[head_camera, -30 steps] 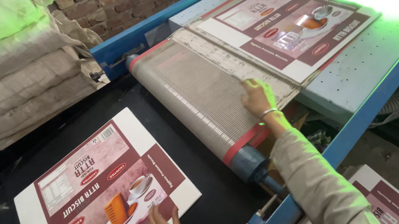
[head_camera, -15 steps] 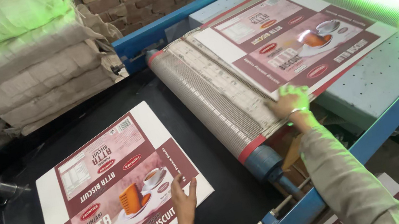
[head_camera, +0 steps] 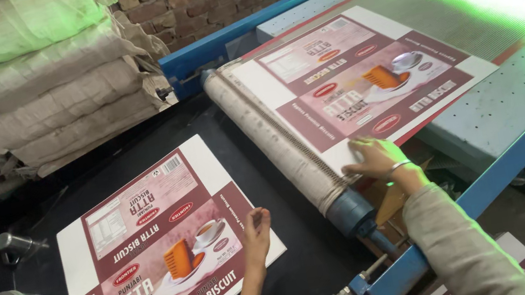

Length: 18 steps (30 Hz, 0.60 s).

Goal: The person repeatedly picks up printed cardboard sheets and places them onto a conveyor belt, where a laminating film is applied to the surface. The person then removes the laminated sheets and stacks them on the table.

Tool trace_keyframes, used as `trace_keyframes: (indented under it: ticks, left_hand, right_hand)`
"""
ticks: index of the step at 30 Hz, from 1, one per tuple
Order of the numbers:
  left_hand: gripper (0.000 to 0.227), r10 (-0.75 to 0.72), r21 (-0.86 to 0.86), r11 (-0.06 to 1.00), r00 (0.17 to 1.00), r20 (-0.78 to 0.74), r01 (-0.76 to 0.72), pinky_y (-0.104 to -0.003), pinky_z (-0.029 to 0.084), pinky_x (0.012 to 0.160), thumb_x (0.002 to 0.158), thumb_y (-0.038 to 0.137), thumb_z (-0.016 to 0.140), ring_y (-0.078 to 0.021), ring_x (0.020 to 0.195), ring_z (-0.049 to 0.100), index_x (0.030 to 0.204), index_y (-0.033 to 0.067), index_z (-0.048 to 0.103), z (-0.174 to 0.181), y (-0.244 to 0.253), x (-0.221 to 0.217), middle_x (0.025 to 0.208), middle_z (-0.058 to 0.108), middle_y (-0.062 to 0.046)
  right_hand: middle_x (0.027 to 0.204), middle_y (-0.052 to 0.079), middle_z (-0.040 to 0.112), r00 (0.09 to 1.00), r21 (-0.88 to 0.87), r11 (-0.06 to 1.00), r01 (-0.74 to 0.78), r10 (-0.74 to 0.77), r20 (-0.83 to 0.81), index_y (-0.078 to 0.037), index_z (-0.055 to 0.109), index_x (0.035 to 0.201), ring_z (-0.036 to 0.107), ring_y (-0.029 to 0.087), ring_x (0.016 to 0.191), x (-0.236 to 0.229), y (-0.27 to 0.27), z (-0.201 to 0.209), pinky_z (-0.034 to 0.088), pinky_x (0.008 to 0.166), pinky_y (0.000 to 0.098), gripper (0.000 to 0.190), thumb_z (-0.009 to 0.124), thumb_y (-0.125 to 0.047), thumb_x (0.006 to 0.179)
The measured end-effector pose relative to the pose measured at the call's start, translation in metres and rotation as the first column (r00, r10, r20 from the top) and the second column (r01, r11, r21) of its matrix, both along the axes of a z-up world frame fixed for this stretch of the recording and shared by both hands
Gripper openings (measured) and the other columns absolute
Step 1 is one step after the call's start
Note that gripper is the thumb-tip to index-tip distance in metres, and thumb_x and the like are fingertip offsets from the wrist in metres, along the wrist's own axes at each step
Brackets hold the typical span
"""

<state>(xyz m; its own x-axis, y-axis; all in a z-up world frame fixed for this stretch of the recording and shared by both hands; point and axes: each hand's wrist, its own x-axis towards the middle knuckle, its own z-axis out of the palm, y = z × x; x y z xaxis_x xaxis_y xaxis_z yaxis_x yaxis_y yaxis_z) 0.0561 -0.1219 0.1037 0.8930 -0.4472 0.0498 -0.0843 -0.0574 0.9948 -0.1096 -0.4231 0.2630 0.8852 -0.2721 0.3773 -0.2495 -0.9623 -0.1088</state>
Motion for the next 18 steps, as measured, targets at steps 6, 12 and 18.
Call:
trace_keyframes:
  ticks: [6,12,18]
  left_hand:
    - [0.050,-0.060,-0.076,0.996,0.993,-0.106,0.052,-0.036,0.052,0.098,0.098,0.046,0.060,-0.0220,0.115,0.070,0.124,0.0033,0.065,0.019,0.011,-0.005,0.119,0.074,-0.011]
    - [0.066,-0.223,-0.203,0.966,0.909,-0.352,0.159,-0.035,0.053,0.099,0.097,0.056,0.056,-0.0234,0.115,0.069,0.130,0.0001,0.059,0.042,0.000,-0.003,0.124,0.070,-0.014]
    - [0.068,-0.344,-0.411,0.908,0.713,-0.612,0.084,-0.038,0.050,0.091,0.095,0.041,0.073,-0.0262,0.110,0.063,0.137,-0.0076,0.050,0.046,-0.043,0.013,0.125,0.067,-0.018]
  right_hand:
    - [0.105,0.011,0.075,0.969,0.143,0.978,0.154,-0.122,-0.213,-0.019,0.069,0.127,0.071,0.033,0.099,0.017,0.030,-0.006,0.055,0.085,0.0469,0.056,0.066,-0.055,0.084]
    - [0.118,0.015,0.072,0.953,0.206,0.962,0.178,-0.221,0.208,-0.008,0.073,0.121,0.068,0.037,0.105,0.011,0.014,0.001,0.054,0.089,0.0473,0.042,0.072,-0.036,0.090]
    - [0.137,0.020,0.063,0.978,0.142,0.985,0.094,-0.118,0.171,-0.007,0.065,0.131,0.063,0.038,0.120,0.013,0.017,-0.007,0.052,0.100,0.0467,0.057,0.071,-0.044,0.088]
